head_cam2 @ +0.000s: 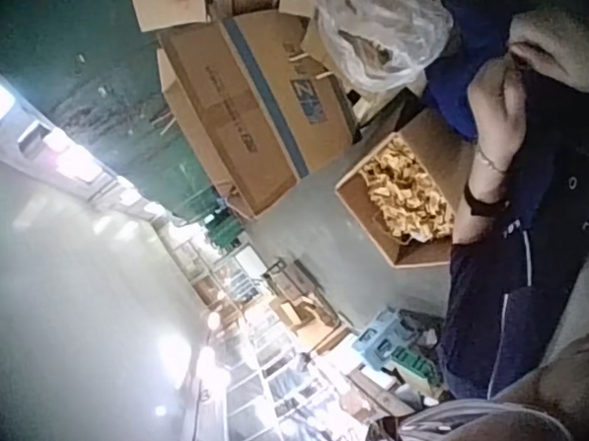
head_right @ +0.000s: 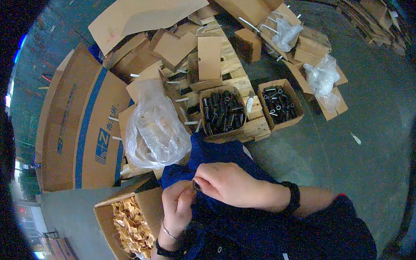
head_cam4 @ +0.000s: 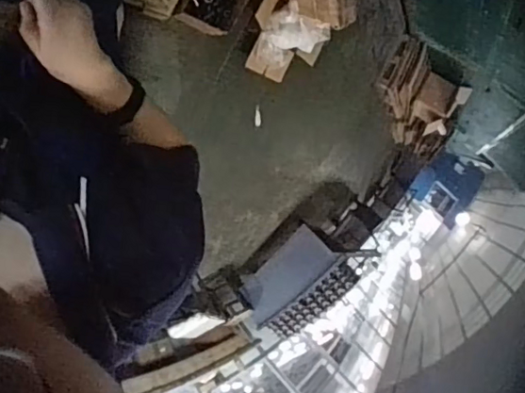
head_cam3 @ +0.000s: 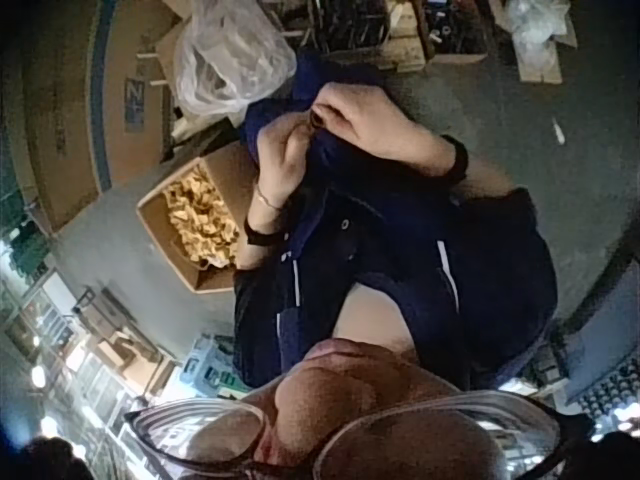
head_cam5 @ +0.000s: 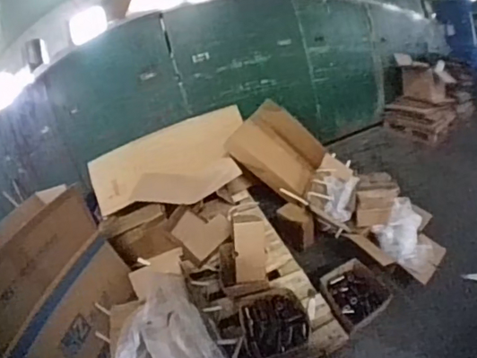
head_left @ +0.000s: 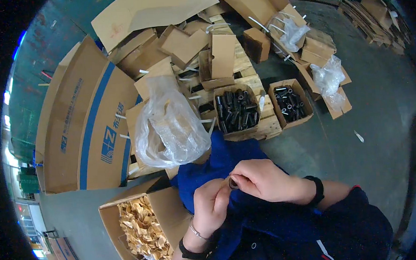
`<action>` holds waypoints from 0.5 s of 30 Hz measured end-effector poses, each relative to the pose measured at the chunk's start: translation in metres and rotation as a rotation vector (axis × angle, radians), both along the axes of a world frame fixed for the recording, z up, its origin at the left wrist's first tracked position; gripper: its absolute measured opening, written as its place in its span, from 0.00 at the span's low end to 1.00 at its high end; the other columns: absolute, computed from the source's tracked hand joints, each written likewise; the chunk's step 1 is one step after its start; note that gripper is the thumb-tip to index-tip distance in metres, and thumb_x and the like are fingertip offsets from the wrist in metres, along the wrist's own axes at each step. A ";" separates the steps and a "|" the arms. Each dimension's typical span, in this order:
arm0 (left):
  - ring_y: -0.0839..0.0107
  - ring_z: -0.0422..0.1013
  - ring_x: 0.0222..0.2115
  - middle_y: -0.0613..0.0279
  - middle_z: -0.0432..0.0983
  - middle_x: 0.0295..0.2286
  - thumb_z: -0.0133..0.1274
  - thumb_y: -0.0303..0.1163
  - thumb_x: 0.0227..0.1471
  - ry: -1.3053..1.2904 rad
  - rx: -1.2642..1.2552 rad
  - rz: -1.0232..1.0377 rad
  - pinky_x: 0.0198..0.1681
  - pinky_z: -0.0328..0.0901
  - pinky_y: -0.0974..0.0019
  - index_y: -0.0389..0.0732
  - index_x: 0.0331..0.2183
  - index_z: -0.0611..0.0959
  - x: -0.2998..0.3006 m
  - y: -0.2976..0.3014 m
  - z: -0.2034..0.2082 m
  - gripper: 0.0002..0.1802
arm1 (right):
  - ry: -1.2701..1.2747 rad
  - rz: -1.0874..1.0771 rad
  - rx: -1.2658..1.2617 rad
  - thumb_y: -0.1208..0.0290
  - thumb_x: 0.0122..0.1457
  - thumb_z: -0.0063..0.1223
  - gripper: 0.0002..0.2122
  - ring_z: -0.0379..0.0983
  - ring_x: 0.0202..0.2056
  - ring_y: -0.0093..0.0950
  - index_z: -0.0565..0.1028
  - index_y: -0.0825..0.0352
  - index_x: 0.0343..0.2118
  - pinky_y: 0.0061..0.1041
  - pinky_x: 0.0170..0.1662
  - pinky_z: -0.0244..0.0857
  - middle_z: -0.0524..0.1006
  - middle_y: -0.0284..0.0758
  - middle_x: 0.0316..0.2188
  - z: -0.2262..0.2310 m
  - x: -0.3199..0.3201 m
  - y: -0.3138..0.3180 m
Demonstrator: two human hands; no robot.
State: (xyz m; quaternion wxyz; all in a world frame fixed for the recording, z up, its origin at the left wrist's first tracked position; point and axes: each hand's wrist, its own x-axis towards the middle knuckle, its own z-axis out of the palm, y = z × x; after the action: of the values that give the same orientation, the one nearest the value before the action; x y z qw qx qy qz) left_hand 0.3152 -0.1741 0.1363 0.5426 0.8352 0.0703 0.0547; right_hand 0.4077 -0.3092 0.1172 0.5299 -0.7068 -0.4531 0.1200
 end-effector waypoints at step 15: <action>0.70 0.69 0.24 0.55 0.71 0.27 0.32 0.32 0.49 0.191 -0.643 -0.056 0.28 0.64 0.71 0.31 0.40 0.70 0.001 0.016 -0.034 0.20 | 0.084 -0.149 0.172 0.76 0.53 0.43 0.03 0.64 0.20 0.27 0.67 0.69 0.27 0.21 0.23 0.58 0.67 0.35 0.19 0.008 0.006 -0.004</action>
State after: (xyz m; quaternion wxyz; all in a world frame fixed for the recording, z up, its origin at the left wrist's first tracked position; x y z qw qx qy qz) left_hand 0.3163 -0.1580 0.1025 0.7708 0.6241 0.1113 -0.0636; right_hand 0.4137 -0.3127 0.1253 0.6147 -0.6846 -0.3854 0.0704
